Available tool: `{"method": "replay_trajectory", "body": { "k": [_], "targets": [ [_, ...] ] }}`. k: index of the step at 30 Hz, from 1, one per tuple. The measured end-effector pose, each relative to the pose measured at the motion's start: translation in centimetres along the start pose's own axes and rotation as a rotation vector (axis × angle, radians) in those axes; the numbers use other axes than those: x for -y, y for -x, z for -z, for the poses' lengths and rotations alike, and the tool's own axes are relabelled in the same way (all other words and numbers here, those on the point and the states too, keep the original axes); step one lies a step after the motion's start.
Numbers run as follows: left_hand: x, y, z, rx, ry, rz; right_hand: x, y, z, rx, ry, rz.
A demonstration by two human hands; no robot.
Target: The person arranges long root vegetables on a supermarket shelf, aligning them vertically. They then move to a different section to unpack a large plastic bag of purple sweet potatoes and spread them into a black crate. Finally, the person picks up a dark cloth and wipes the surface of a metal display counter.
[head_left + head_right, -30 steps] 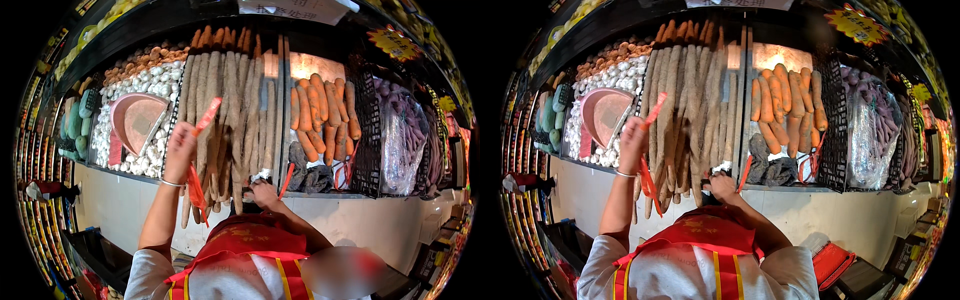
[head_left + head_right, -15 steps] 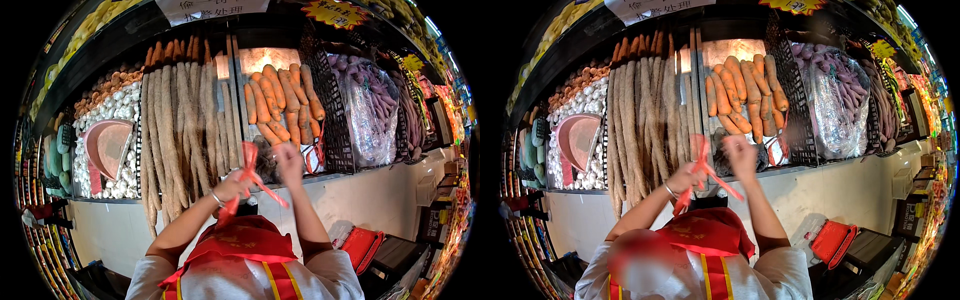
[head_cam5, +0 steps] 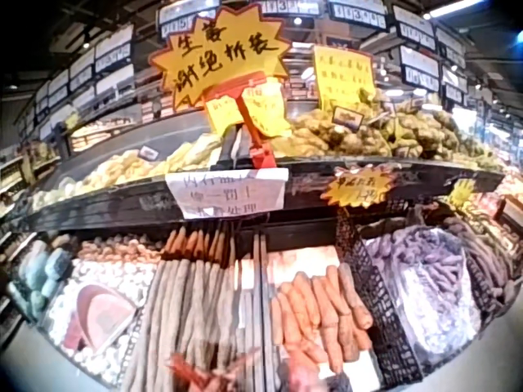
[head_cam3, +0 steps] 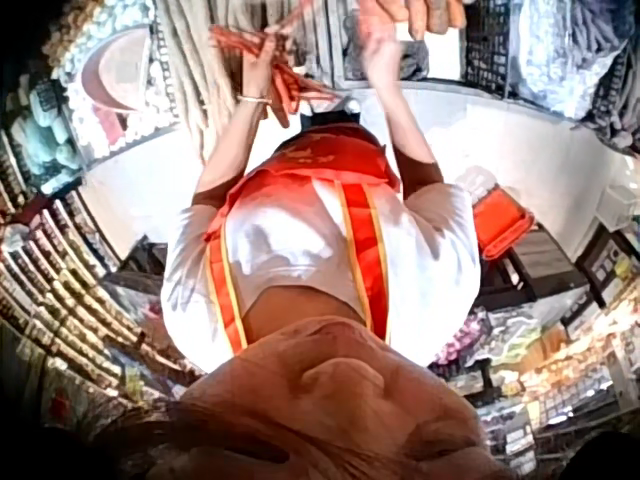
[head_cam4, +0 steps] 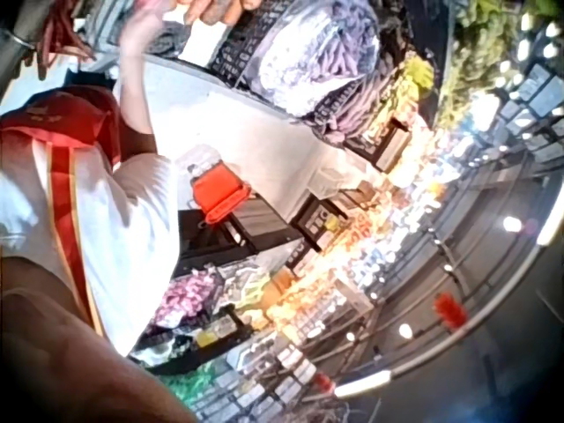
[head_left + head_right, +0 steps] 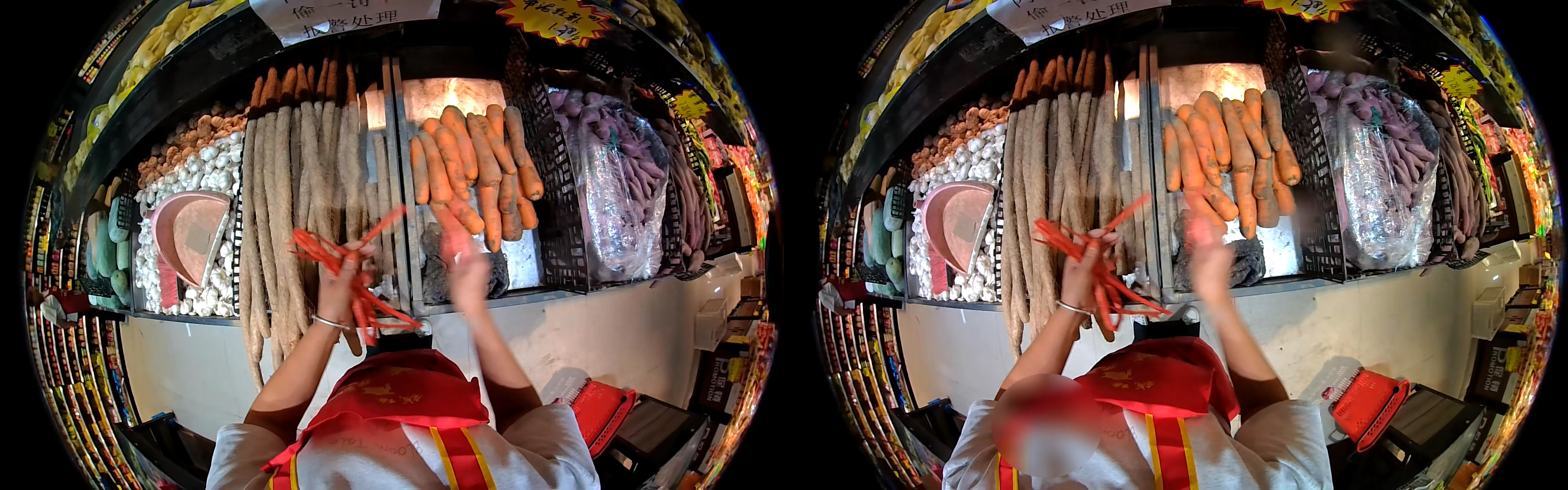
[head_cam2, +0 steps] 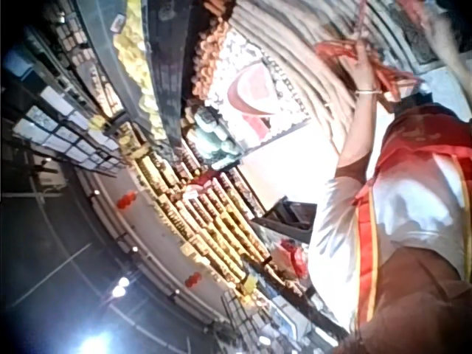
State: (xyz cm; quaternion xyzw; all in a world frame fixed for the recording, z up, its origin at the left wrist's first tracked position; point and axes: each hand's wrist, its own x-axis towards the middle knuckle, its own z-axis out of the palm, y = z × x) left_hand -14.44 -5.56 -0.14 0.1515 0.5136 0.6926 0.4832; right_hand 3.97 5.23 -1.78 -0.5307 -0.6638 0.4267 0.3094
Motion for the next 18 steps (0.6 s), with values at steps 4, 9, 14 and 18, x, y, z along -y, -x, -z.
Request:
{"method": "replay_trajectory", "body": {
  "k": [4, 9, 14, 18],
  "targets": [
    [2.8, 0.0, -2.3, 0.082, 0.017, -0.037, 4.4, 5.3, -7.3, 0.225, 0.389, 0.537],
    [-2.3, -0.1, 3.5, -0.3, 0.205, 0.022, 3.2, 0.9, -0.2, 0.419, -0.06, 0.584],
    [-5.2, 2.1, 2.9, -0.139, -0.162, 0.124, 2.6, 0.0, 0.2, 0.233, -0.128, 0.444],
    [-5.5, 2.7, 1.5, 0.133, -1.063, 0.032, 10.9, 2.4, -0.9, 0.284, -0.055, 0.884]
  ]
}}
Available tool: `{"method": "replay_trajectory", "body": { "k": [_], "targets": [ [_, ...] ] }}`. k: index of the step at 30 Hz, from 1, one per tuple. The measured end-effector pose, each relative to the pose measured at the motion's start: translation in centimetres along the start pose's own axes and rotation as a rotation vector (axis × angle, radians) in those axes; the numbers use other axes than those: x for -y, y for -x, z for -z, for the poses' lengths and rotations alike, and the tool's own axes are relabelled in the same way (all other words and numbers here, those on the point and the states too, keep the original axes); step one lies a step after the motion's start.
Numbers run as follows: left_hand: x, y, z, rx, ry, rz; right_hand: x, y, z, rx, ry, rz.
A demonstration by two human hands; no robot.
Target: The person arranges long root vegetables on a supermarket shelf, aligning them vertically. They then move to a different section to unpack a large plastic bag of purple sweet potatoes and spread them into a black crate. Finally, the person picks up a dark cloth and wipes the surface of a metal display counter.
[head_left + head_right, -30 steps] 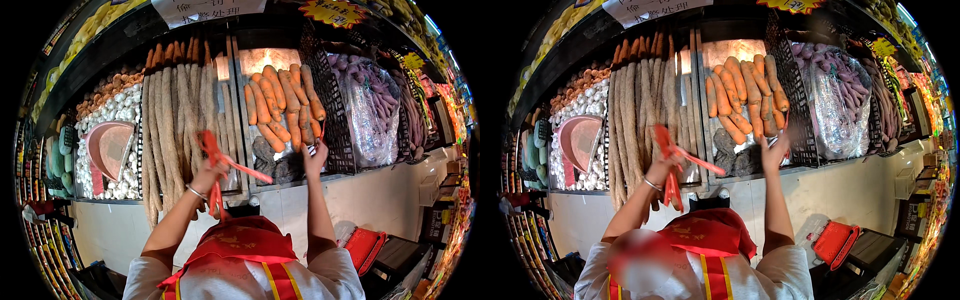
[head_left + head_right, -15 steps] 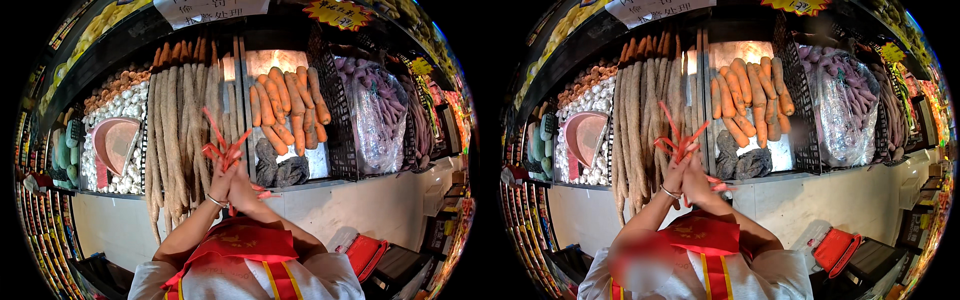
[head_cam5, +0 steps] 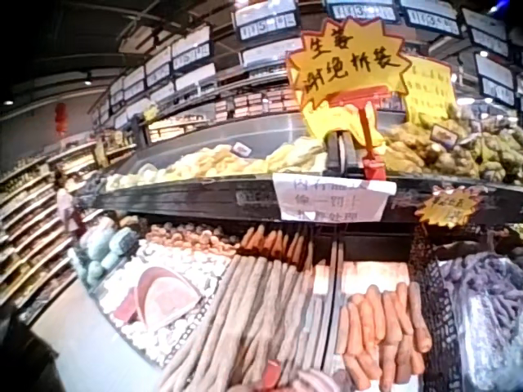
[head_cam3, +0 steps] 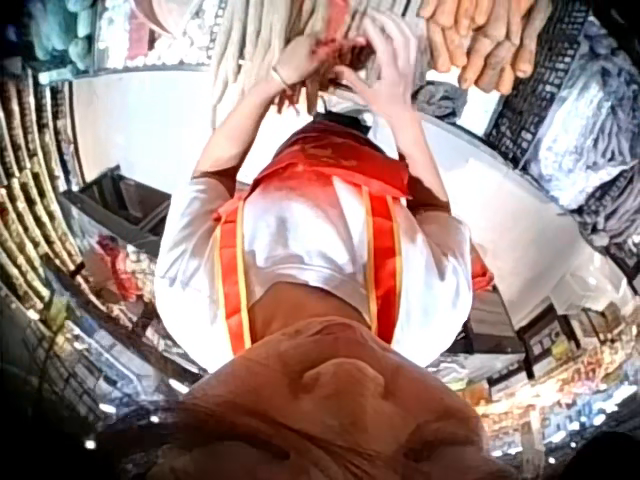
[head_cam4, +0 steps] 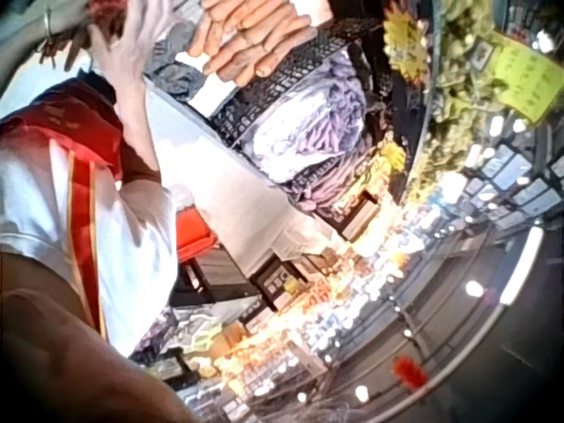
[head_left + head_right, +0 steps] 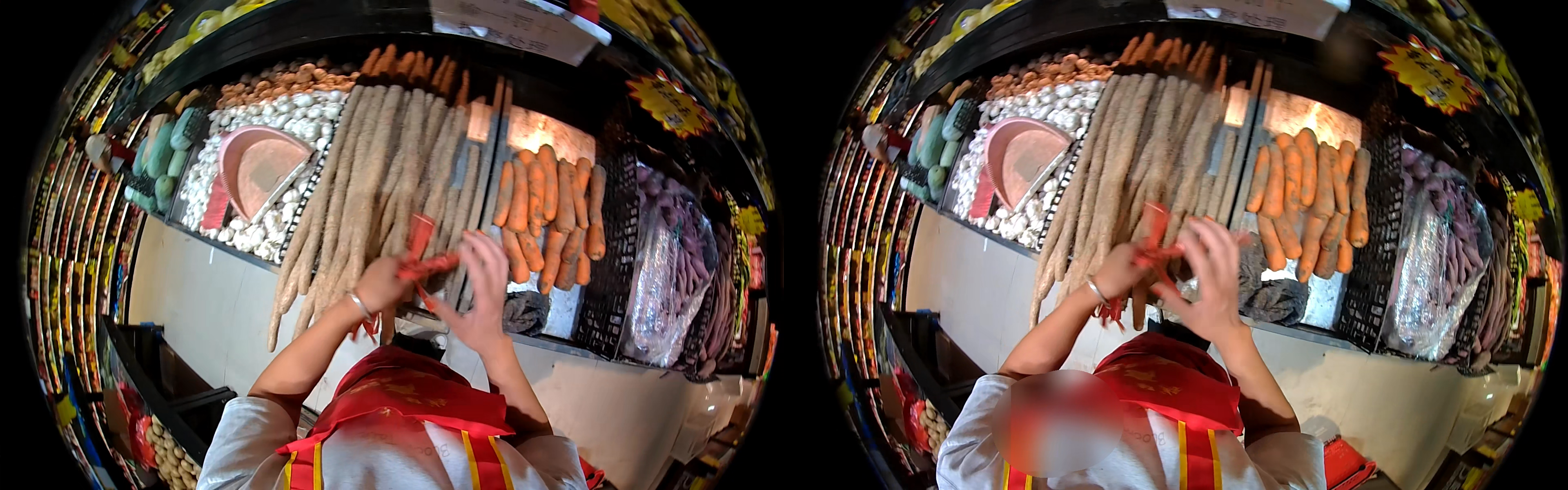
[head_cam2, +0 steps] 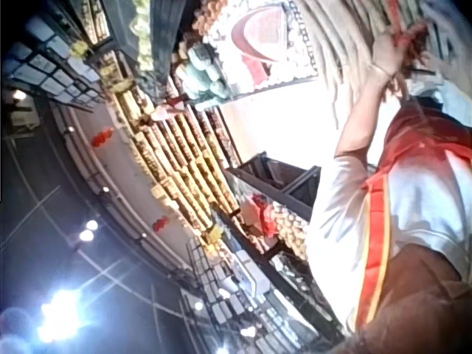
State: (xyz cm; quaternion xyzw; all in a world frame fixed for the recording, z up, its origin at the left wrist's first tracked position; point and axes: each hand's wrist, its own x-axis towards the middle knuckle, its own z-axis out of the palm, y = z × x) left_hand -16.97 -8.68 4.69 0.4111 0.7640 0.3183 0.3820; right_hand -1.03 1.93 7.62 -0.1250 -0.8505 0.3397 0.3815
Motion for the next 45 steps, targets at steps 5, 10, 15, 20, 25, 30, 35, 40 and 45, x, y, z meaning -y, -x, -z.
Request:
{"method": "replay_trajectory", "body": {
  "k": [5, 10, 15, 20, 25, 30, 35, 40, 45],
  "targets": [
    [-0.7, 1.8, -0.4, 0.073, -0.229, -0.457, -0.1, 0.2, -4.0, 0.354, -0.507, -0.218],
    [0.5, 2.4, 0.8, 0.215, 0.573, -0.343, 1.4, 2.4, -6.3, 0.189, -0.842, -0.505],
    [1.2, 4.0, 2.0, 0.498, 0.979, -0.224, 3.3, 5.3, -8.3, 0.031, -1.291, -1.034],
    [2.9, 6.5, -1.8, -0.116, 0.043, -0.611, 7.0, 9.0, -12.7, -0.342, -1.394, -0.93],
    [2.9, 9.0, -2.9, 0.04, -0.232, -0.823, 9.7, 14.1, -10.4, -0.33, -1.139, -1.101],
    [5.5, 11.2, -5.9, 0.639, 0.503, -0.503, 11.2, 17.5, -8.5, -0.09, -1.044, -1.103],
    [3.1, 13.7, -9.4, 0.676, 1.052, -0.187, 11.8, 19.8, -3.5, 0.119, -1.067, -1.05],
    [-1.6, 15.1, -17.2, 0.857, 1.3, -0.053, 11.9, 26.6, 3.4, 0.01, -0.87, -1.094],
    [-8.8, 17.7, -29.8, 0.822, 0.25, -0.729, 11.5, 37.1, 12.7, -0.39, -0.862, -1.213]
  ]
}}
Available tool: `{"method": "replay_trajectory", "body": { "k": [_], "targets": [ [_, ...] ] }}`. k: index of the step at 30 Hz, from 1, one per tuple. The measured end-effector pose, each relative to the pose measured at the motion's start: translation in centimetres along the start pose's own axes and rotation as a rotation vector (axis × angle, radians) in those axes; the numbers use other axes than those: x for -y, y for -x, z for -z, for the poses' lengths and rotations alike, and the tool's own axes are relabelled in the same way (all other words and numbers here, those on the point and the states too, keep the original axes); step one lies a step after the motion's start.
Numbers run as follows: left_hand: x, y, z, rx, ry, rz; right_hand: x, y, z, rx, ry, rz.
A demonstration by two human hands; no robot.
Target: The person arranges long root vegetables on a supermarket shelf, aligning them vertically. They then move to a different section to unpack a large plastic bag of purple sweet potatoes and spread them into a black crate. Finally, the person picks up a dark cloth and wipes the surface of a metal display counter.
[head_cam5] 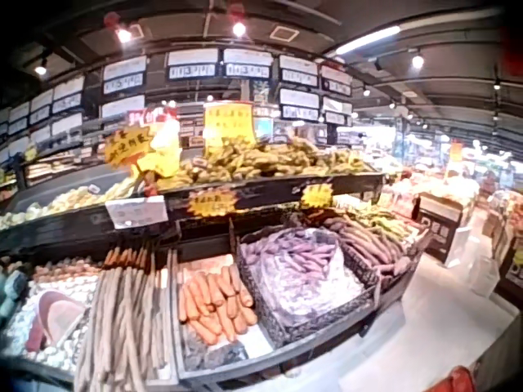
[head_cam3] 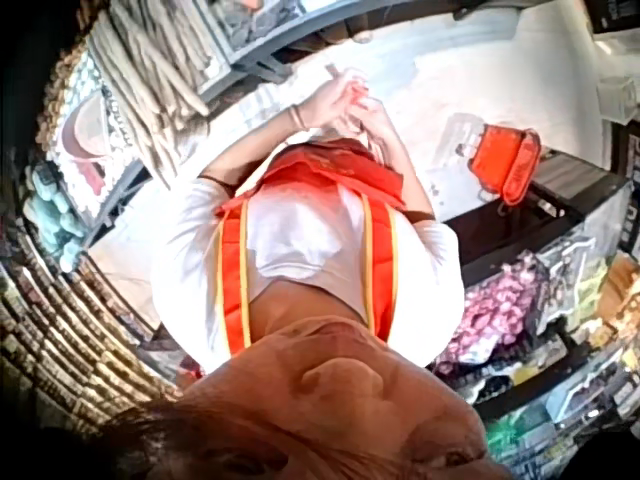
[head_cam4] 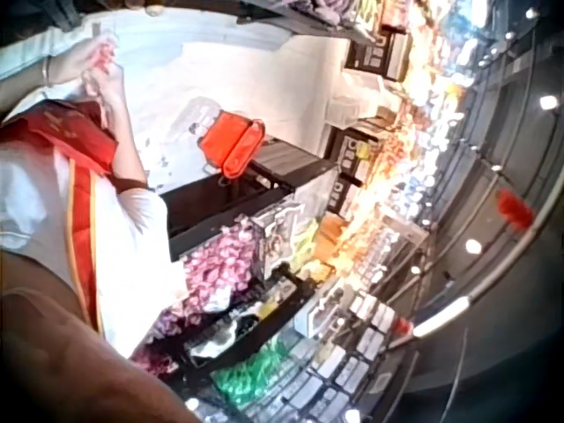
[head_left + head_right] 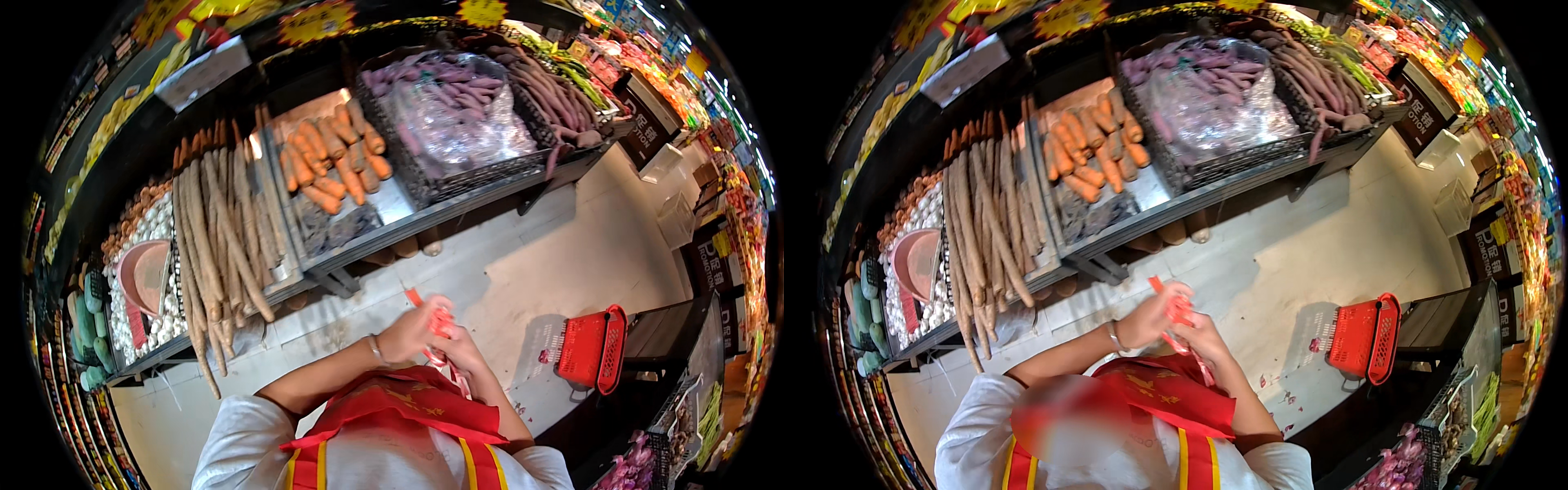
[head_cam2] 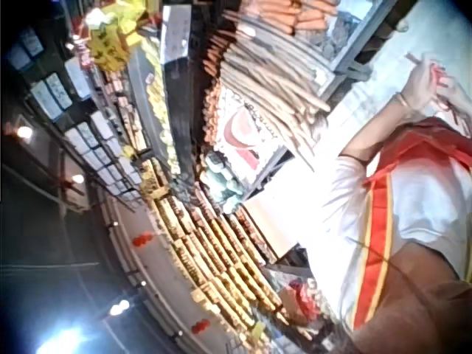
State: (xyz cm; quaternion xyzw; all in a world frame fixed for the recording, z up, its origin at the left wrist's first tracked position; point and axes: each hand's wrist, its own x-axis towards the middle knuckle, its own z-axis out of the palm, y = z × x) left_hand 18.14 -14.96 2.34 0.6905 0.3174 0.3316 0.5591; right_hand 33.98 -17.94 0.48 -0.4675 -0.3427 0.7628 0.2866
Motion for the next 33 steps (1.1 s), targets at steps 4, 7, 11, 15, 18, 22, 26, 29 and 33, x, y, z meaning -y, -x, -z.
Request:
{"method": "replay_trajectory", "body": {
  "k": [4, 7, 11, 15, 18, 22, 26, 29, 33],
  "targets": [
    [-1.0, -7.8, -7.7, 0.296, -0.635, -0.167, 0.5, 4.2, 9.9, -0.217, -0.338, 0.114],
    [-0.5, -12.7, -12.0, 0.428, -0.819, -0.247, 2.1, 6.3, 14.4, -0.378, -0.409, 0.18],
    [-0.9, -20.2, -17.6, 0.582, -1.044, -0.133, 0.1, 6.8, 21.4, -0.421, -0.268, 0.336],
    [3.1, -25.9, -21.2, 0.382, -0.996, -0.369, 1.3, 5.6, 26.3, -0.614, -0.267, 0.445],
    [4.6, -32.8, -23.1, 0.469, -0.866, -0.179, 4.5, 5.6, 30.0, -0.753, -0.115, 0.478],
    [6.3, -41.7, -27.4, 0.436, -0.473, -0.015, 7.2, 3.7, 38.3, -0.839, -0.074, 0.58],
    [6.4, -50.1, -34.5, 0.334, -0.271, -0.135, 13.3, 2.7, 46.4, -0.954, -0.388, 0.663],
    [3.9, -56.5, -38.5, 0.5, -0.296, -0.256, 16.9, 4.4, 52.9, -1.032, -0.517, 0.772],
    [2.4, -63.9, -41.5, 0.799, -0.079, 0.062, 17.6, 4.9, 61.4, -1.057, -0.724, 0.854]
  ]
}}
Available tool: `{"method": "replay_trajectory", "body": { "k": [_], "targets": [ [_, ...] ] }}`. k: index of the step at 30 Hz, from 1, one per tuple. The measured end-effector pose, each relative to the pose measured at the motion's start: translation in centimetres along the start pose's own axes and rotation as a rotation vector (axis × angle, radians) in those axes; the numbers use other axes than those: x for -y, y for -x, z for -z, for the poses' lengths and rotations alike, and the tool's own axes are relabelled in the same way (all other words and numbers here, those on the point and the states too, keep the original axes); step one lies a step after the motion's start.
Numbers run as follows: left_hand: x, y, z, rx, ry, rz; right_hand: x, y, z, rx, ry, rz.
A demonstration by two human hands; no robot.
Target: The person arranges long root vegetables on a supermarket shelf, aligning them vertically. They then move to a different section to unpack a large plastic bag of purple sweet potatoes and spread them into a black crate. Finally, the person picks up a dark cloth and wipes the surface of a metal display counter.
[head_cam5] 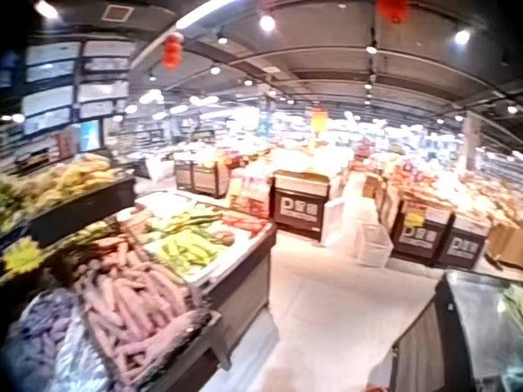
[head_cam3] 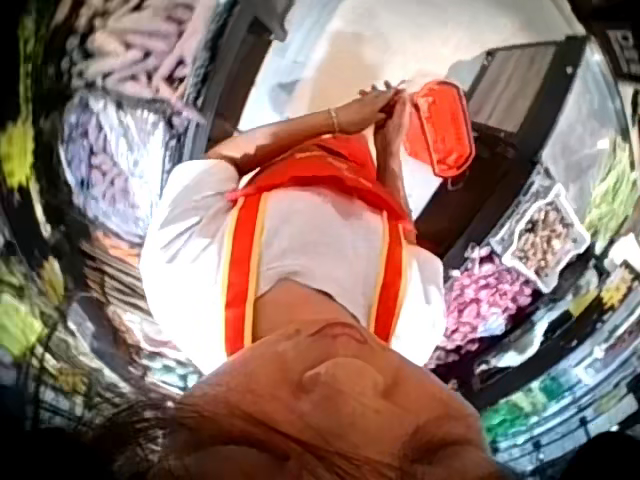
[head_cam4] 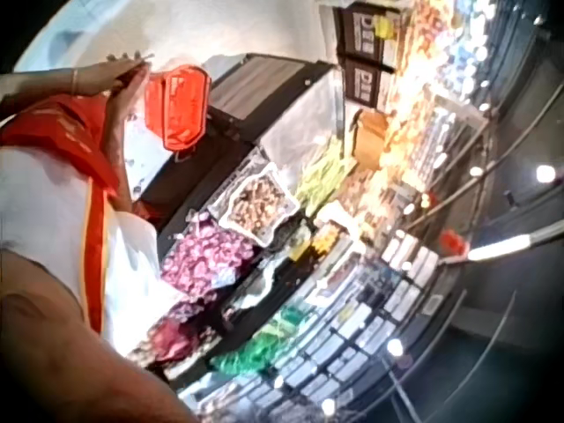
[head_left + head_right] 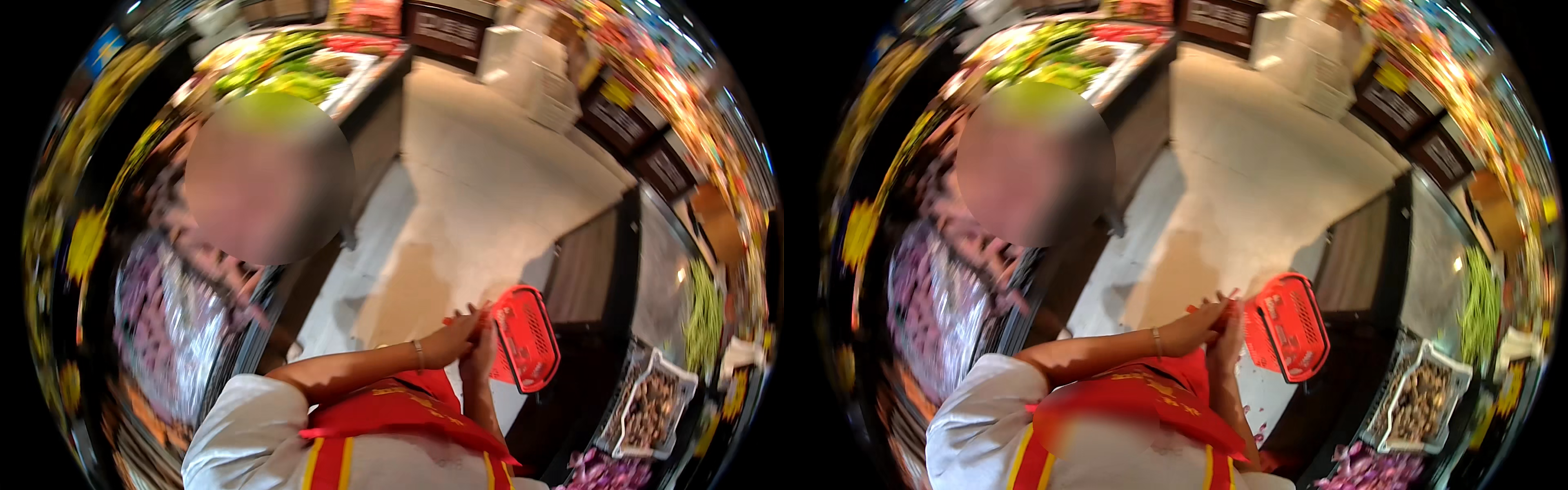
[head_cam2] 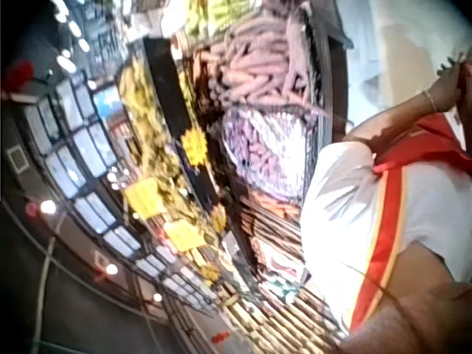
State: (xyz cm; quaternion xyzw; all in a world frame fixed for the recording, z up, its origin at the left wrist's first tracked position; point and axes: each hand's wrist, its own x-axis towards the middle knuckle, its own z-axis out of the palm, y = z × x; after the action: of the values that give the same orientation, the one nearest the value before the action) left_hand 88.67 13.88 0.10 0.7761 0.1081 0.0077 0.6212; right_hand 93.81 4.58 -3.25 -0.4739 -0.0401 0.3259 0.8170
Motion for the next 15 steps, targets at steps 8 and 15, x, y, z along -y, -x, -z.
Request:
{"method": "replay_trajectory", "body": {
  "k": [8, 15],
  "targets": [
    [4.2, -21.2, 1.6, 0.026, -0.166, 0.035, 2.8, -17.1, 7.0, -0.167, -0.201, -0.163],
    [-1.4, -39.4, 4.8, -0.279, -0.599, -0.21, 13.8, -34.8, 8.2, -0.185, -0.015, -0.189]
  ]
}}
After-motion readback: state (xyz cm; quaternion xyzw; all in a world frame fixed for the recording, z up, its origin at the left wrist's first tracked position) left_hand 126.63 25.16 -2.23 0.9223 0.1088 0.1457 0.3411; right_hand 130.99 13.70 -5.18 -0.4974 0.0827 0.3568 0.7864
